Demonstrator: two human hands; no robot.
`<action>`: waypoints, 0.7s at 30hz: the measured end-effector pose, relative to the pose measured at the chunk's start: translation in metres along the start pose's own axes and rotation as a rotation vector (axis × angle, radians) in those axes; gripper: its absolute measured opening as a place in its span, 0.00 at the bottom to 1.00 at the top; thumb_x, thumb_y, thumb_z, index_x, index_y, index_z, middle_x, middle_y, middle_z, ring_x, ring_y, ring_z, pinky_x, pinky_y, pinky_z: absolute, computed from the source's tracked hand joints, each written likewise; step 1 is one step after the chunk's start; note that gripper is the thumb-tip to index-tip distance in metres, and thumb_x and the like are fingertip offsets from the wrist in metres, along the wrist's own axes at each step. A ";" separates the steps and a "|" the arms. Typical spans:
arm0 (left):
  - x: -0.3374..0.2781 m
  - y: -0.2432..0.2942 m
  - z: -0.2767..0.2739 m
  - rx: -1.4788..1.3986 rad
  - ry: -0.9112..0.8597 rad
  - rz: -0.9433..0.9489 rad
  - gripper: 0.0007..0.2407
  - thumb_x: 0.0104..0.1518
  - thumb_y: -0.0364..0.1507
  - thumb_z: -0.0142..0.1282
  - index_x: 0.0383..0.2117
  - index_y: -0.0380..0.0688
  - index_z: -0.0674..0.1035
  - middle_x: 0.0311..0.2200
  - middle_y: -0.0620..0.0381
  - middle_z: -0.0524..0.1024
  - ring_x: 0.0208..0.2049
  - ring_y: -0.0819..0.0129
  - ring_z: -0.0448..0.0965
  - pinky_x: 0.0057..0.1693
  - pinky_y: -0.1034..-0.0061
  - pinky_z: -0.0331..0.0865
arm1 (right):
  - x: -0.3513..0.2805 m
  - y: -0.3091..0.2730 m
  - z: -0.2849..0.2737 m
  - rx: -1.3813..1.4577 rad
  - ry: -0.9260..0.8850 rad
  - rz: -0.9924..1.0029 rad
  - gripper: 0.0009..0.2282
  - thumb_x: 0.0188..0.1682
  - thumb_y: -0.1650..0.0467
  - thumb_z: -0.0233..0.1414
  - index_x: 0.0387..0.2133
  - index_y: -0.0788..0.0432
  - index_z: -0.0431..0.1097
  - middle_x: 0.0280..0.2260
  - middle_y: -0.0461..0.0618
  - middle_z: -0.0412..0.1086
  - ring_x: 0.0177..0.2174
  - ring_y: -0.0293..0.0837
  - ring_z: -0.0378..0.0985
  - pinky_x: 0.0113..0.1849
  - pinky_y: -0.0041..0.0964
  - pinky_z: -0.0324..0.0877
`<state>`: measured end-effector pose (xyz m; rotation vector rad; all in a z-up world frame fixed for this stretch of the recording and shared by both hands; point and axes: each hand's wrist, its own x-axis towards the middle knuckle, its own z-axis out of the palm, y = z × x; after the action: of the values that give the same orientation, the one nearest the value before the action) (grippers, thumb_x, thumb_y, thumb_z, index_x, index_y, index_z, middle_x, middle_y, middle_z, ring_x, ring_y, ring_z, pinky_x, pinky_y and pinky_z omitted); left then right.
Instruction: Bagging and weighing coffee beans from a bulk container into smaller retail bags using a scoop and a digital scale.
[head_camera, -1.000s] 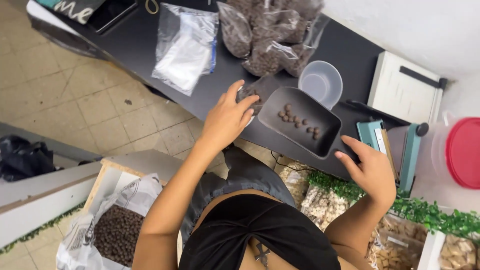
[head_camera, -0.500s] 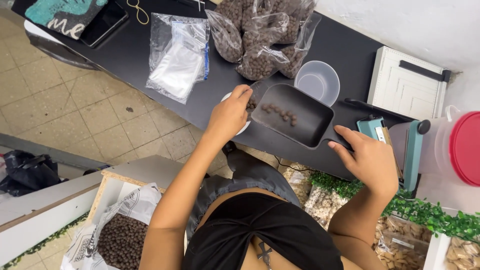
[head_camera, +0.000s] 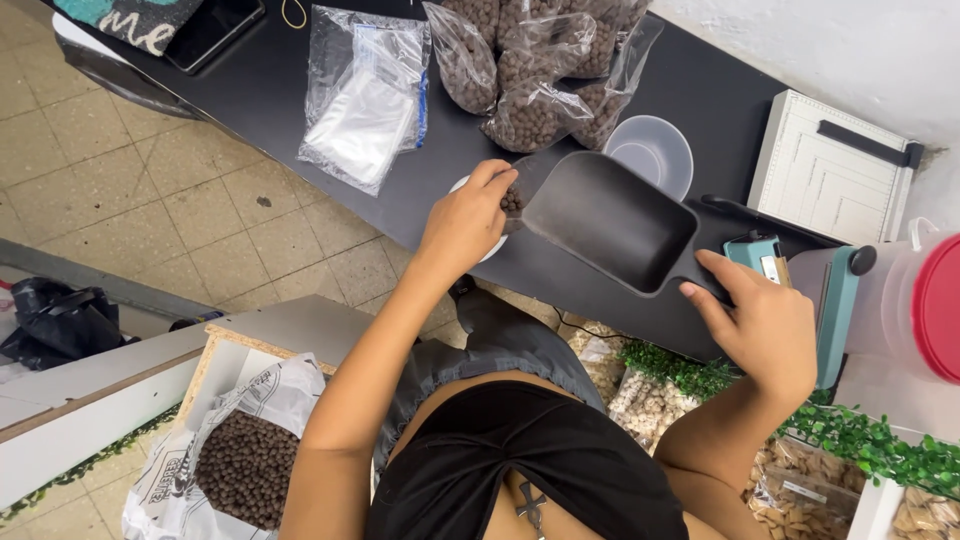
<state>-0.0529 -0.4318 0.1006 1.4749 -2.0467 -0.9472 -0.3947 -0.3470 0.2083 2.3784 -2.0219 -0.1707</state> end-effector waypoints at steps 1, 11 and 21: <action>-0.002 0.001 -0.002 0.000 -0.002 -0.003 0.20 0.57 0.19 0.45 0.58 0.37 0.71 0.60 0.57 0.65 0.37 0.57 0.78 0.29 0.58 0.71 | -0.003 0.004 0.002 0.002 -0.003 -0.001 0.19 0.56 0.53 0.46 0.53 0.45 0.72 0.34 0.41 0.78 0.28 0.48 0.78 0.27 0.47 0.69; -0.082 -0.006 -0.058 -0.370 0.363 -0.004 0.11 0.66 0.31 0.50 0.52 0.47 0.76 0.59 0.52 0.69 0.55 0.64 0.73 0.54 0.74 0.71 | -0.033 0.033 0.043 0.436 0.268 0.152 0.21 0.60 0.60 0.53 0.56 0.66 0.74 0.23 0.47 0.61 0.22 0.39 0.55 0.29 0.36 0.55; -0.195 -0.068 -0.055 -0.519 0.937 -0.550 0.10 0.66 0.22 0.47 0.52 0.47 0.73 0.46 0.60 0.76 0.31 0.78 0.73 0.40 0.85 0.65 | -0.033 0.043 0.057 0.518 0.330 0.241 0.19 0.61 0.63 0.55 0.56 0.69 0.73 0.24 0.46 0.56 0.26 0.39 0.53 0.31 0.34 0.53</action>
<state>0.0940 -0.2761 0.0941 1.7236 -0.6894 -0.6754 -0.4470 -0.3182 0.1574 2.1588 -2.3588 0.7825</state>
